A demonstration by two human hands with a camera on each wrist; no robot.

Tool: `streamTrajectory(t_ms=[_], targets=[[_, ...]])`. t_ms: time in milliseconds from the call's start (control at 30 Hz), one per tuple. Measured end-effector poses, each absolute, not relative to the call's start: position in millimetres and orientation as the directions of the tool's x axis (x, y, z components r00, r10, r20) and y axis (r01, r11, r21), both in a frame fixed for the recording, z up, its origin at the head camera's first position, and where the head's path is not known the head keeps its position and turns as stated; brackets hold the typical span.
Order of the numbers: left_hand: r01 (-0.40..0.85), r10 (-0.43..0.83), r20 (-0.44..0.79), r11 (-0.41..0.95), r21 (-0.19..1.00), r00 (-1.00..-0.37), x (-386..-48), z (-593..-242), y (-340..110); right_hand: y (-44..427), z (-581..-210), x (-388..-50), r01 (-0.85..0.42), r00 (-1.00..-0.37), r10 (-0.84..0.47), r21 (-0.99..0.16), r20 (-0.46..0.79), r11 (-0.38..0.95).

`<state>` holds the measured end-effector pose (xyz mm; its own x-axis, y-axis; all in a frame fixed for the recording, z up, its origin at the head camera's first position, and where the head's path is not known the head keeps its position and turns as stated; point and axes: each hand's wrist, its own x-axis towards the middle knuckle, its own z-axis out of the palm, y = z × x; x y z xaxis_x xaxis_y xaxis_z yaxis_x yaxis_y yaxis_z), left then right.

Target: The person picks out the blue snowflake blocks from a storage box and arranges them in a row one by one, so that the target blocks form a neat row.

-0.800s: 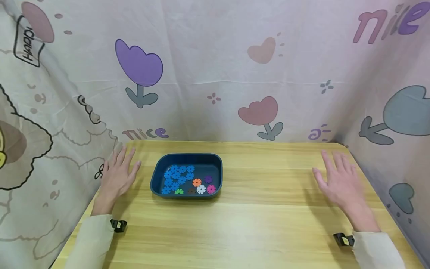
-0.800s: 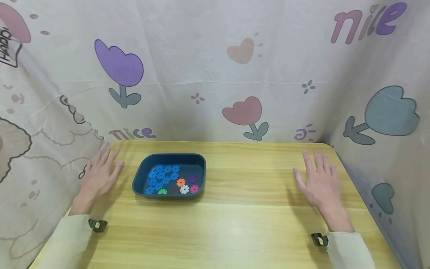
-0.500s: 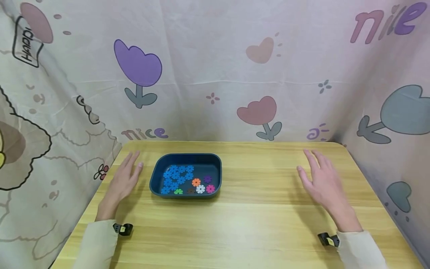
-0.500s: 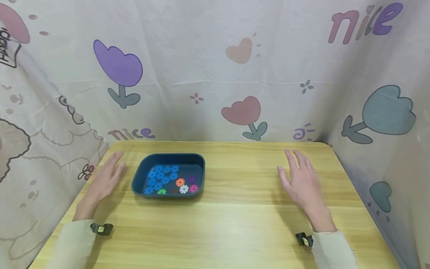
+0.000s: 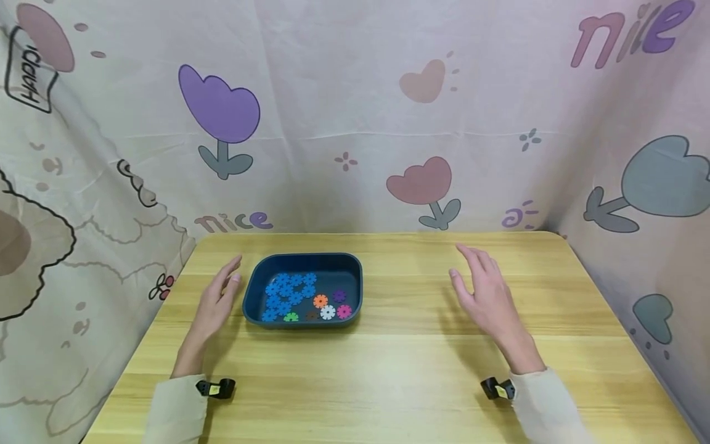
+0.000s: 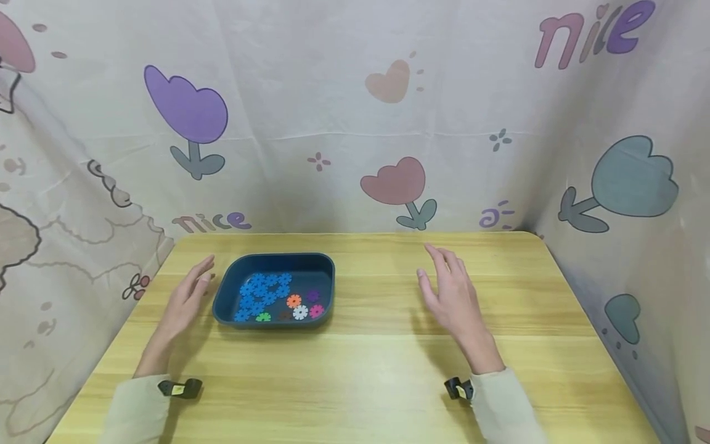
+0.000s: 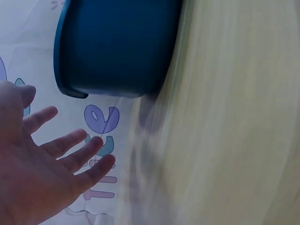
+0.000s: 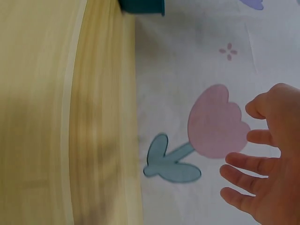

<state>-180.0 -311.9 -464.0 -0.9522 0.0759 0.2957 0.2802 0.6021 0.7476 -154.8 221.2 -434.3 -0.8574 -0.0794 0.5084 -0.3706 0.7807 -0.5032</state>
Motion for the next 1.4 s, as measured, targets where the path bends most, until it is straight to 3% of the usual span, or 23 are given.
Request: streamTrajectory(t_ms=[200, 433, 667, 1100, 1400], targets=[[0.271, 0.087, 0.260, 0.444, 0.854, -0.962, -182, -472, -304, 199, -437, -160, -0.410, -0.848, -0.091, -0.538, 0.522, 0.737], [0.274, 0.083, 0.265, 0.428, 0.861, -0.961, -182, -482, -297, 174, -437, -164, -0.458, -0.832, -0.106, -0.565, 0.545, 0.686], [0.197, 0.092, 0.177, 0.306, 0.931, -0.980, -181, -486, -300, 149, -432, -167, -0.495, -0.828, -0.119, -0.615, 0.547, 0.613], [0.143, 0.067, 0.128, 0.332, 0.932, -0.989, -180, -491, -300, 95, -438, -179, -0.525, -0.848, -0.224, -0.702, 0.481, 0.480], [0.155, 0.053, 0.145, 0.379, 0.912, -0.988, -180, -494, -300, 57, -441, -194, -0.551, -0.829, -0.336, -0.759, 0.448, 0.348]])
